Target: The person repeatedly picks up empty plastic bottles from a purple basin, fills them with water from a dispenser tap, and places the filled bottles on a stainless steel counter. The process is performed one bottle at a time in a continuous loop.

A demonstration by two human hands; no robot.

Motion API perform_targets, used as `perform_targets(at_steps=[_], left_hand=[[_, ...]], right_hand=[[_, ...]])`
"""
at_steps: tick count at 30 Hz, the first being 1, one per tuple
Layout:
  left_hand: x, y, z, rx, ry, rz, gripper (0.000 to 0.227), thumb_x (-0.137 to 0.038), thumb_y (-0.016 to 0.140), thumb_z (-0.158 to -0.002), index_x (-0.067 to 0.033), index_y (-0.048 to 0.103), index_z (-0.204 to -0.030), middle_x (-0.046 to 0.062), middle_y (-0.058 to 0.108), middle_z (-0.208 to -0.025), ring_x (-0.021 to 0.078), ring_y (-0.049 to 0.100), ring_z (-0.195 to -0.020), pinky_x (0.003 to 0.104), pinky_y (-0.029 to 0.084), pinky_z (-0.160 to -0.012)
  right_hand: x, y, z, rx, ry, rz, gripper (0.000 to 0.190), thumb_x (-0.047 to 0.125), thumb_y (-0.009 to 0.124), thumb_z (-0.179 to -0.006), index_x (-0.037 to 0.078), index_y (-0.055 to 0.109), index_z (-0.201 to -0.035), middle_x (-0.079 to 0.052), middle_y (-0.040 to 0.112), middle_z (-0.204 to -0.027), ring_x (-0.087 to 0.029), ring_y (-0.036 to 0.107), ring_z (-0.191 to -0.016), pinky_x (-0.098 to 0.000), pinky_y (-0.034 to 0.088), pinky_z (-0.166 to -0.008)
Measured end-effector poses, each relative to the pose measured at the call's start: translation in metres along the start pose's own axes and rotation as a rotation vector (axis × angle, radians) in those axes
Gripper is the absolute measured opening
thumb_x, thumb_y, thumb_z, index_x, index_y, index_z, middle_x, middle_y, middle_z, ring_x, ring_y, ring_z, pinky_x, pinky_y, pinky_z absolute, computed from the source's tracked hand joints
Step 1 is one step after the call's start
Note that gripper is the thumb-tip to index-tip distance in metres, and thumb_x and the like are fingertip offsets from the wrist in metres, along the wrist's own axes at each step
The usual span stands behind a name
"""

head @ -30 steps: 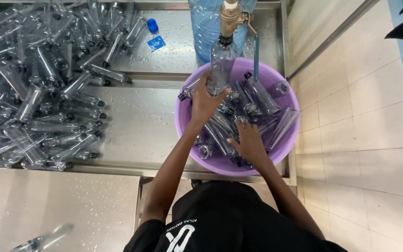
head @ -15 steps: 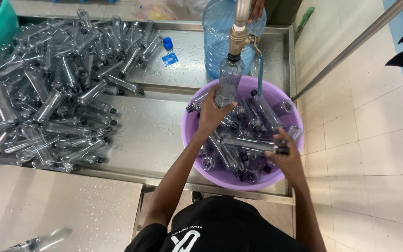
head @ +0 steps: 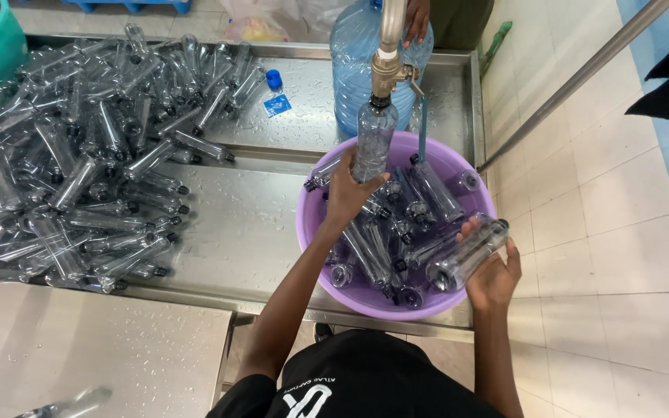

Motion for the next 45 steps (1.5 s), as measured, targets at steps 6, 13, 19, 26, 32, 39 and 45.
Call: perform_targets(at_steps=[6,13,19,26,32,39,45], left_hand=[[0.007,-0.002,-0.002,-0.024,-0.005,0.007,0.081,-0.033,0.098,-0.079,-0.0068,0.061,-0.146,0.023,0.074,-0.131,0.0445,0.07,-0.129,0.058,0.061,-0.104],[-0.009,-0.005,0.005,-0.035,-0.005,-0.03,0.085,-0.035,0.098,-0.079,-0.0024,0.06,-0.147,0.026,0.073,-0.132,0.0458,0.069,-0.131,0.06,0.057,-0.11],[-0.009,-0.007,0.007,-0.047,-0.002,-0.003,0.086,-0.035,0.098,-0.079,-0.0007,0.059,-0.148,0.029,0.072,-0.133,0.0484,0.067,-0.132,0.063,0.055,-0.112],[-0.001,-0.01,0.001,-0.053,-0.008,-0.024,0.085,-0.033,0.099,-0.077,-0.0058,0.06,-0.148,0.025,0.074,-0.132,0.0449,0.067,-0.133,0.06,0.053,-0.116],[-0.002,-0.006,0.0,-0.063,0.021,-0.026,0.082,-0.03,0.098,-0.079,-0.0056,0.06,-0.149,0.025,0.074,-0.133,0.0454,0.067,-0.134,0.059,0.053,-0.116],[0.001,-0.005,-0.004,-0.059,0.018,-0.027,0.088,-0.034,0.099,-0.078,-0.0029,0.059,-0.15,0.027,0.072,-0.136,0.0484,0.065,-0.137,0.06,0.05,-0.119],[-0.003,-0.007,-0.004,-0.042,0.021,-0.025,0.086,-0.03,0.099,-0.079,-0.0027,0.059,-0.151,0.026,0.072,-0.137,0.0464,0.066,-0.136,0.062,0.05,-0.12]], right_hand=[[-0.056,-0.024,-0.028,-0.009,0.265,0.097,0.07,0.065,0.066,-0.105,0.012,0.061,-0.15,-0.02,0.073,-0.135,-0.028,0.077,-0.111,-0.0452,0.067,-0.096],[-0.052,0.054,-0.027,0.237,0.146,0.619,0.075,0.011,0.08,-0.085,0.017,0.048,-0.152,-0.025,0.065,-0.148,-0.042,0.07,-0.127,-0.06,0.058,-0.108],[-0.048,0.09,-0.037,0.283,0.071,0.558,0.087,0.034,0.073,-0.089,0.004,0.041,-0.164,-0.029,0.056,-0.159,-0.033,0.058,-0.146,-0.0484,0.043,-0.129],[-0.03,0.119,-0.055,0.35,-0.061,0.728,0.079,0.036,0.073,-0.099,0.009,0.036,-0.163,-0.027,0.071,-0.119,-0.04,0.077,-0.104,-0.0605,0.065,-0.098],[0.017,0.263,-0.029,0.35,-0.625,1.255,0.116,0.045,0.1,-0.088,0.017,0.02,-0.168,-0.021,0.064,-0.131,-0.033,0.073,-0.115,-0.0532,0.064,-0.104],[0.004,0.312,-0.019,0.337,-0.651,1.365,0.111,0.055,0.096,-0.091,0.012,0.026,-0.166,-0.026,0.047,-0.157,-0.045,0.053,-0.147,-0.0649,0.044,-0.125],[0.0,0.324,-0.01,0.335,-0.639,1.335,0.099,0.044,0.092,-0.097,0.004,0.027,-0.161,-0.029,0.053,-0.146,-0.042,0.063,-0.134,-0.0602,0.058,-0.112]])
Point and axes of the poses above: each hand's wrist, its own z-axis away from the middle knuckle, its own y-axis out of the palm, x = y × z, the point moved 10 cm from there along -z, towards the middle knuckle
